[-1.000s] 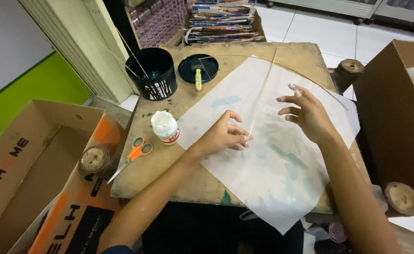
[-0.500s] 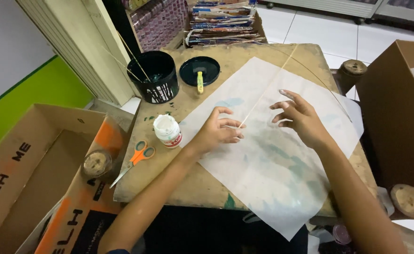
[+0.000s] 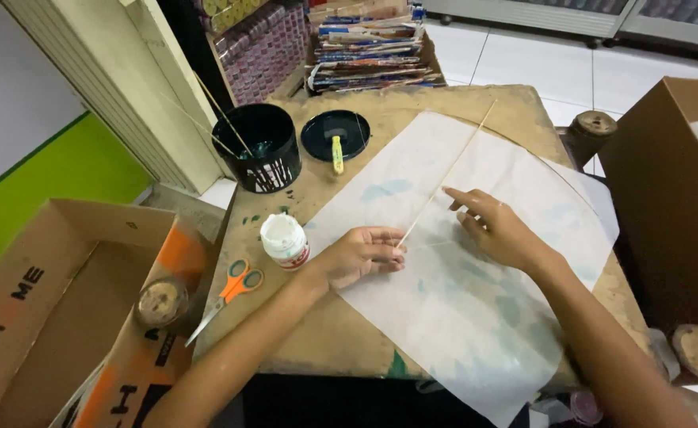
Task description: The person is assembling a kite by applying glue to the paper and folding it over the bamboo frame to shape the outline.
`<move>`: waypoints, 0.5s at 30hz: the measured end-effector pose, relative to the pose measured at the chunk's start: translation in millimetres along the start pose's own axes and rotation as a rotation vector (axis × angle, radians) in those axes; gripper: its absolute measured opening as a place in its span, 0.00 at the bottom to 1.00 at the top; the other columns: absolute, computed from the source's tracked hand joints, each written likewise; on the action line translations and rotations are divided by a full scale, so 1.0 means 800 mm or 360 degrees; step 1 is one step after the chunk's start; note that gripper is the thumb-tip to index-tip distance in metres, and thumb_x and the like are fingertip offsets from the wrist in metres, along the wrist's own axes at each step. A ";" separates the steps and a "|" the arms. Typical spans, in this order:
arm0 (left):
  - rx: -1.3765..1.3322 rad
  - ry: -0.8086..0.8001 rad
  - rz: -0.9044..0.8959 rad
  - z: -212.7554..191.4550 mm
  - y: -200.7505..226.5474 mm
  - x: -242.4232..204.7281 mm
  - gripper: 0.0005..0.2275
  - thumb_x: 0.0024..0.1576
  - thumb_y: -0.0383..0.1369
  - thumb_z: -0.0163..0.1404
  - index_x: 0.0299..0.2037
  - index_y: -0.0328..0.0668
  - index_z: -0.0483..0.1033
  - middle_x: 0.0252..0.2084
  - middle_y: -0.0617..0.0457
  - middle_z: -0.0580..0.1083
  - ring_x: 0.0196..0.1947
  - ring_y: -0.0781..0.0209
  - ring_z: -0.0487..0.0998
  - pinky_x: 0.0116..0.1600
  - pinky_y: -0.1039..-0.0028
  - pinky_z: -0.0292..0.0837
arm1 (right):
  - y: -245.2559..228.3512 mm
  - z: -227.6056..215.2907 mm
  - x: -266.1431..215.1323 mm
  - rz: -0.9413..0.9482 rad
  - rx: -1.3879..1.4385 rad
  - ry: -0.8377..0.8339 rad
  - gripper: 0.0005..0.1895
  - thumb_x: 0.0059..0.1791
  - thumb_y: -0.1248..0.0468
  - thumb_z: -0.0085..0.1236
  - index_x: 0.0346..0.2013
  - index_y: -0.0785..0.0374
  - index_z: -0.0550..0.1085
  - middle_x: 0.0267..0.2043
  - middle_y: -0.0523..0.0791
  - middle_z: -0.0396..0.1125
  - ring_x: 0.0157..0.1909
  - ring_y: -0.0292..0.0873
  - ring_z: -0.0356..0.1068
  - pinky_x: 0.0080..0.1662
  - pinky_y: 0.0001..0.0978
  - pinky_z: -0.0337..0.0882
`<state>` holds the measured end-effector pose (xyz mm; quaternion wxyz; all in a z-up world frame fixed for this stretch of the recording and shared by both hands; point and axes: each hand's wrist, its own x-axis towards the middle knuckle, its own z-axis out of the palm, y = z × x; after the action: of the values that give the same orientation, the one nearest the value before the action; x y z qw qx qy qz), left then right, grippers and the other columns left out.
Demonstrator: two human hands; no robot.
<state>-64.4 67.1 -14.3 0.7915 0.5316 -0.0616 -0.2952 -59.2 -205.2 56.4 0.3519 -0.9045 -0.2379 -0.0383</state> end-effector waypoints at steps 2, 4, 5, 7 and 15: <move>0.0050 -0.0037 0.0024 0.009 0.006 -0.002 0.21 0.54 0.24 0.59 0.58 0.29 0.71 0.44 0.49 0.75 0.42 0.60 0.81 0.49 0.70 0.84 | -0.004 -0.003 0.004 -0.0011 -0.0029 -0.0016 0.27 0.52 0.71 0.48 0.67 0.58 0.68 0.49 0.53 0.73 0.43 0.58 0.77 0.44 0.50 0.78; 0.0101 -0.0076 0.0047 0.019 0.010 -0.001 0.21 0.54 0.25 0.60 0.58 0.29 0.73 0.44 0.49 0.75 0.42 0.61 0.81 0.49 0.70 0.84 | -0.004 -0.007 0.008 -0.0020 -0.0057 -0.0031 0.28 0.52 0.72 0.48 0.68 0.58 0.67 0.49 0.53 0.73 0.43 0.58 0.77 0.45 0.50 0.78; 0.0109 -0.0067 0.0115 0.024 0.012 0.001 0.21 0.55 0.27 0.60 0.58 0.31 0.73 0.44 0.48 0.75 0.42 0.59 0.81 0.48 0.68 0.84 | -0.003 -0.009 0.011 -0.0048 -0.0072 0.0015 0.27 0.51 0.72 0.50 0.67 0.59 0.68 0.48 0.53 0.73 0.42 0.57 0.76 0.44 0.49 0.78; 0.0115 -0.0053 0.0192 0.032 0.004 0.010 0.21 0.55 0.28 0.61 0.58 0.32 0.73 0.44 0.47 0.74 0.41 0.58 0.81 0.46 0.66 0.84 | -0.005 -0.017 0.020 -0.0086 -0.0089 0.0055 0.27 0.50 0.71 0.51 0.66 0.61 0.69 0.48 0.53 0.73 0.42 0.57 0.76 0.43 0.49 0.78; -0.0288 -0.0218 0.0366 0.061 -0.074 0.028 0.25 0.55 0.23 0.60 0.61 0.33 0.63 0.40 0.44 0.73 0.32 0.55 0.80 0.34 0.72 0.84 | 0.008 -0.028 0.028 0.0025 -0.0213 0.0006 0.28 0.51 0.71 0.49 0.67 0.56 0.69 0.50 0.49 0.73 0.46 0.52 0.76 0.47 0.44 0.77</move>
<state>-90.3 0.5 -50.1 0.8587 0.4261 -0.1492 -0.2425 -34.0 -215.1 74.5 0.2914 -0.9277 -0.2271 -0.0529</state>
